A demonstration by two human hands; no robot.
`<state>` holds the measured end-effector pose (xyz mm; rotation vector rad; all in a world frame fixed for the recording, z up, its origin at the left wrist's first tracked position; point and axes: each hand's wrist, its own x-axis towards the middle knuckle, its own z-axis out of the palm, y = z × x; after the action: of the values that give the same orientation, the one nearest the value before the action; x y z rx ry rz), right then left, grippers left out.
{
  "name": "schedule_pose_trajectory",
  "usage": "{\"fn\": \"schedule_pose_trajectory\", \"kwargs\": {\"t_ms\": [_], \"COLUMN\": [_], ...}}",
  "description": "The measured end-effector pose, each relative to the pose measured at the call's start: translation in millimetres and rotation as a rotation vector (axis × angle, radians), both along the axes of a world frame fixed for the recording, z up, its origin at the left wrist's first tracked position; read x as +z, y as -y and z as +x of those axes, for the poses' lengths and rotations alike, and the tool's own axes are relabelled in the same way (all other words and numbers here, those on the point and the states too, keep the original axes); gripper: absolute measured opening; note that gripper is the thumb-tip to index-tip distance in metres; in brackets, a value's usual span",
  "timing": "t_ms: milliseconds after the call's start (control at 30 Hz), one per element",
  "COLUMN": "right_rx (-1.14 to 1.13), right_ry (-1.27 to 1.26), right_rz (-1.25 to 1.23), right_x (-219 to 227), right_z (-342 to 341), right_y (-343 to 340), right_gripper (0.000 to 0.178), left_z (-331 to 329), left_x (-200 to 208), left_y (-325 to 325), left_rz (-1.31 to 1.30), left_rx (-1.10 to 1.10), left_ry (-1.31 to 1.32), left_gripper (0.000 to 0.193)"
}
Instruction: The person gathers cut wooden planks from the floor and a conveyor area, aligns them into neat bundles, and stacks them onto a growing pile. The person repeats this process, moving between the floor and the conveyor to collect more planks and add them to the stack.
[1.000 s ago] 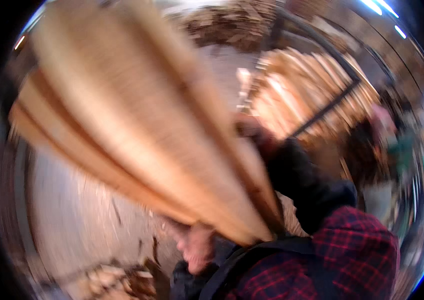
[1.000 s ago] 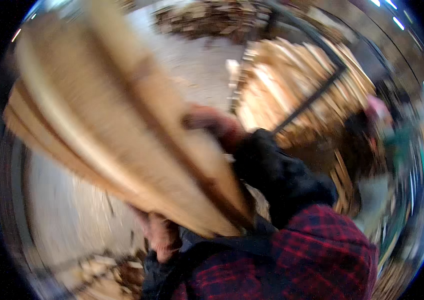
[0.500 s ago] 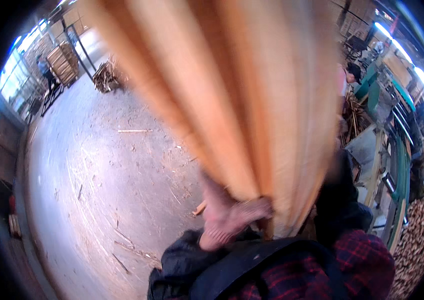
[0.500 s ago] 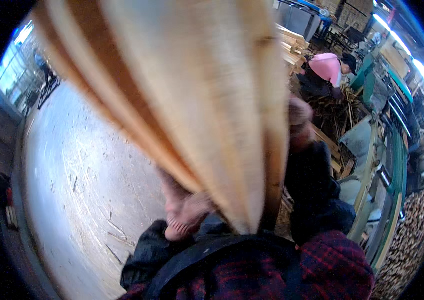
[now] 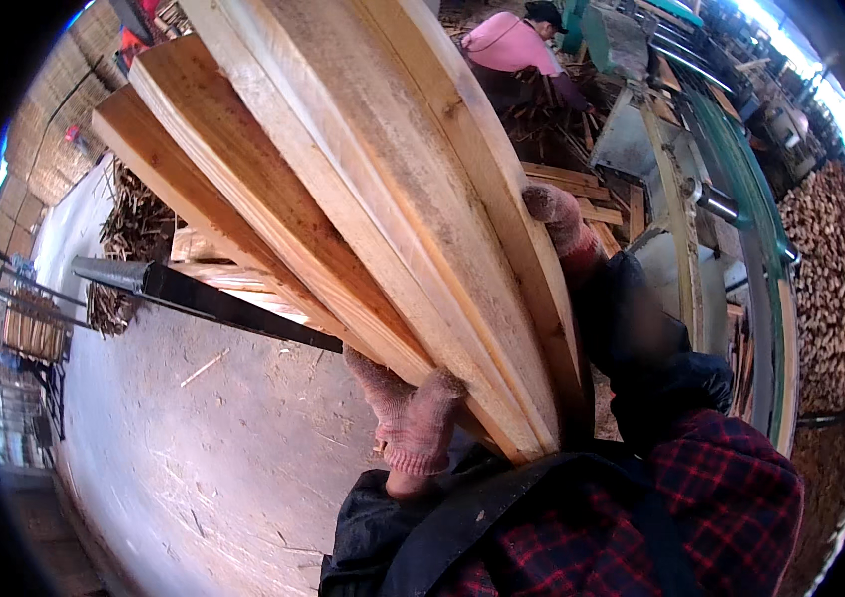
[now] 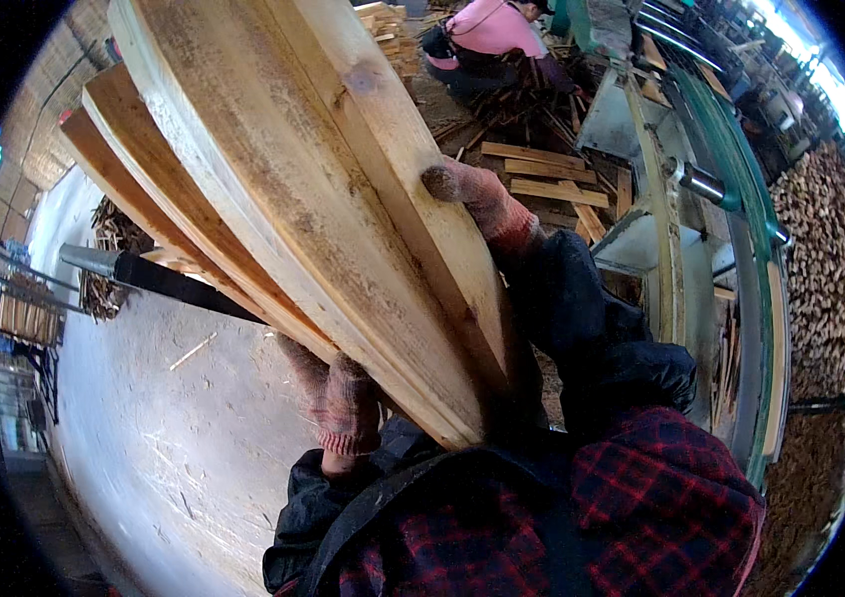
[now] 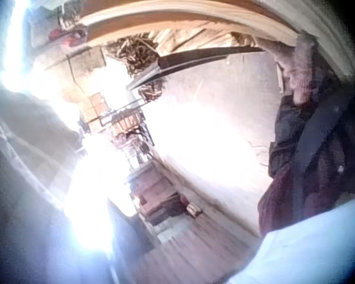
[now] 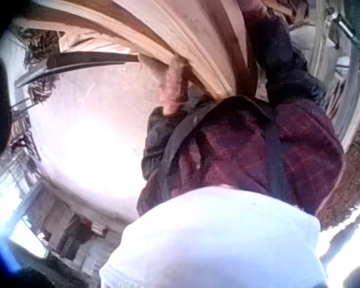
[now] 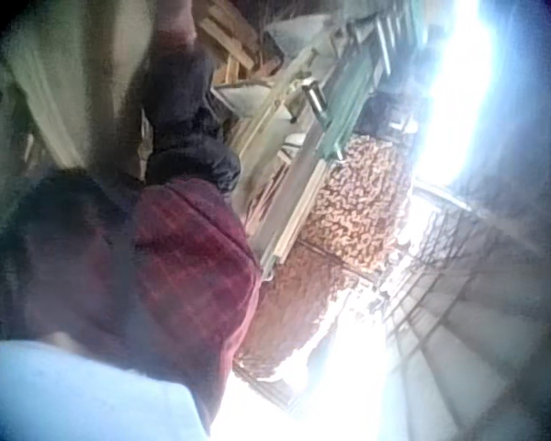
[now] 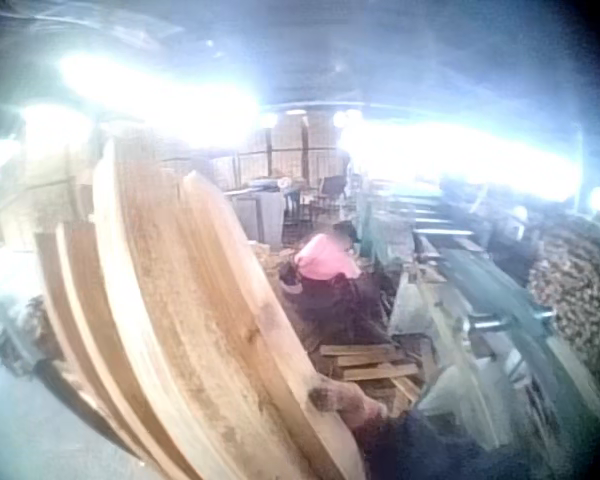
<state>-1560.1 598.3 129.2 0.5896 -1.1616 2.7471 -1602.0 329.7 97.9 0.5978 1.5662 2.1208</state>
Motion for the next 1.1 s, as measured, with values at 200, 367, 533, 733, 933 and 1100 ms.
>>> {"fn": "schedule_pose_trajectory", "kwargs": {"t_ms": [200, 367, 533, 733, 933, 1100], "right_rx": [-0.153, 0.071, 0.317, 0.708, 1.051, 1.155], "right_ry": [0.157, 0.226, 0.254, 0.215, 0.183, 0.169], "right_rz": [0.316, 0.233, 0.341, 0.426, 0.490, 0.534], "right_x": [-11, -21, -19, 8, 8, -8], "right_z": [-74, -88, -86, -120, -109, -111], "right_y": [54, 144, 283, 428, 546, 594], "right_gripper": [0.054, 0.058, 0.061, 0.065, 0.069, 0.069], "left_z": [-22, 16, 117, 155, 191, 228], "left_x": [40, 52, 31, 45, 20, 17], "left_y": [71, 164, 276, 328, 353, 360], "left_rz": [-0.026, -0.002, 0.069, 0.299, 0.367, 0.125], "left_rx": [0.311, 0.552, 0.742, 1.094, 1.430, 1.722], "left_ry": [0.145, -0.028, 0.017, 0.013, -0.013, 0.146], "left_gripper": [0.110, 0.110, 0.119, 0.118, 0.105, 0.126]}}
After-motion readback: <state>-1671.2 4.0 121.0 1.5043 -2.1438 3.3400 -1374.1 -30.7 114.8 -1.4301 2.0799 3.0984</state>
